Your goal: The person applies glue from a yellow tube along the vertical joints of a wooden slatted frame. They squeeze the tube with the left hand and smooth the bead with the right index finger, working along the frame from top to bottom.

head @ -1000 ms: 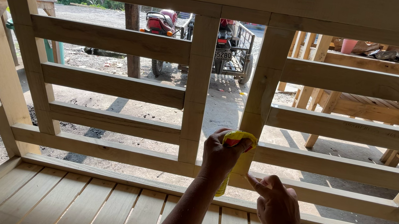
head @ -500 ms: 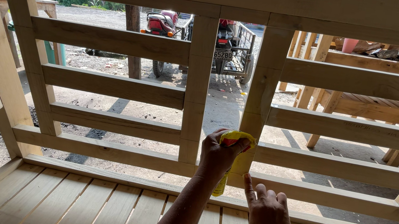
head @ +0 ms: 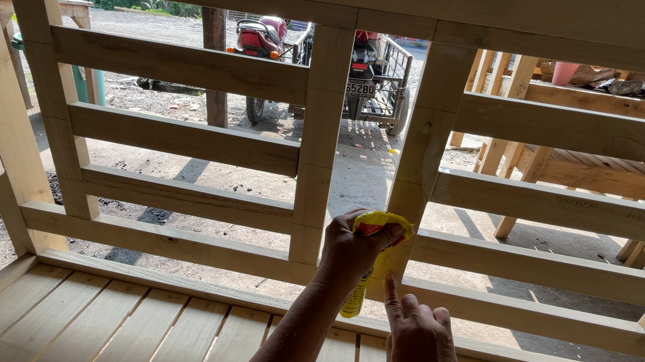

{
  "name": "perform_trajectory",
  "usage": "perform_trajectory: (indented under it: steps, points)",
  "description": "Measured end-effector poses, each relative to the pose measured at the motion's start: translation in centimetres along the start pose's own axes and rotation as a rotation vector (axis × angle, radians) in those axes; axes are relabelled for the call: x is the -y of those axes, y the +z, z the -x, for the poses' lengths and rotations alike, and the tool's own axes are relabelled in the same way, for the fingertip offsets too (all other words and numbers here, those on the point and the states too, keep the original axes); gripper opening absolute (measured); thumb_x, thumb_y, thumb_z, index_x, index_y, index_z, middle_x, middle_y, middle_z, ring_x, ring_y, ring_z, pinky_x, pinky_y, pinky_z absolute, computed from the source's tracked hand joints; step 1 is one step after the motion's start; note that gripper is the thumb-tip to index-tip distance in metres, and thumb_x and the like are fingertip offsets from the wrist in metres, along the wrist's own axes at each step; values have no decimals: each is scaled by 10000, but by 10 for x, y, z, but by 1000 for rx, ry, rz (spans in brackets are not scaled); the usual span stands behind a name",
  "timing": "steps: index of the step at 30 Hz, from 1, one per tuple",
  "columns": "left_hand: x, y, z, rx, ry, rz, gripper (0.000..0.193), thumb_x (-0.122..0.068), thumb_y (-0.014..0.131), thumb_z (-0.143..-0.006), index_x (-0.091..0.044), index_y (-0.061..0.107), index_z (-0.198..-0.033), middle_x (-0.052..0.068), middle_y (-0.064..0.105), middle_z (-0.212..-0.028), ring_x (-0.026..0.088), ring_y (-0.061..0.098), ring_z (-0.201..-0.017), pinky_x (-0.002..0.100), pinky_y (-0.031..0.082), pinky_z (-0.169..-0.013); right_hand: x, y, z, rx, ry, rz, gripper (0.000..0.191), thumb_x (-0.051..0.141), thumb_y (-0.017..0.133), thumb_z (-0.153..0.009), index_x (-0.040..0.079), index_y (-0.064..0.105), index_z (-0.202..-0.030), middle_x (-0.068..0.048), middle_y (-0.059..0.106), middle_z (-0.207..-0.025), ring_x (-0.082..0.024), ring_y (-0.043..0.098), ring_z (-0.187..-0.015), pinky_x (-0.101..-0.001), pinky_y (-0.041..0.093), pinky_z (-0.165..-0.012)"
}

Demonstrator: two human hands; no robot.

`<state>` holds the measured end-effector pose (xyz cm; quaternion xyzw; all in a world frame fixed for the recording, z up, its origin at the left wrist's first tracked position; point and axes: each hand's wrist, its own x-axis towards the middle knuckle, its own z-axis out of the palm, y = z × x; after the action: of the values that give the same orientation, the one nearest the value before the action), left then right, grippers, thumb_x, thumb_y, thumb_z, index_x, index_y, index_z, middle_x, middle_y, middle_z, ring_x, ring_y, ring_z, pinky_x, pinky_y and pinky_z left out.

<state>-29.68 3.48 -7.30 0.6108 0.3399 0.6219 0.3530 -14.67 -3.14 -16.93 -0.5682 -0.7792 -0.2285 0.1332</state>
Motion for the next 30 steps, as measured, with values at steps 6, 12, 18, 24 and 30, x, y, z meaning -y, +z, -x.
perform_trajectory:
  steps: [6, 12, 18, 24, 30]
  points:
    - [-2, -2, 0, 6, -31, -57, 321, -342, 863, -810, -76, 783, -969, 45, 782, -824, 124, 736, -708, 293, 603, -661, 8, 4, -6, 22, -33, 102, 826, 40, 600, -851, 52, 230, -1589, -124, 594, -1090, -184, 594, -684, -388, 458, -824]
    - [-2, -2, -2, 22, -21, -7, 317, -332, 864, -810, -71, 794, -975, 53, 791, -838, 125, 736, -720, 290, 601, -670, 4, 4, -2, -106, -26, 1, 888, 97, 628, -822, 53, 247, -1624, -147, 614, -1096, -221, 618, -737, -440, 457, -806]
    - [-1, -2, -2, 13, -19, -24, 319, -330, 862, -808, -72, 787, -980, 49, 786, -845, 124, 742, -729, 289, 606, -671, 12, 7, -8, 30, 11, 95, 836, 76, 608, -866, 58, 212, -1601, -118, 604, -1051, -205, 614, -745, -433, 458, -859]
    - [1, -3, -3, 22, -19, -34, 326, -335, 864, -814, -66, 788, -983, 57, 787, -844, 128, 740, -731, 291, 604, -679, 5, 0, -7, 10, -60, 67, 766, 112, 591, -924, 203, 243, -1600, -104, 613, -959, -203, 597, -733, -423, 459, -802]
    - [2, -2, -4, 10, -9, -47, 328, -333, 867, -806, -66, 787, -979, 58, 790, -854, 128, 746, -732, 290, 610, -682, 12, 8, -13, 35, 17, 147, 874, 58, 609, -853, 67, 191, -1621, -118, 610, -997, -197, 599, -679, -416, 459, -820]
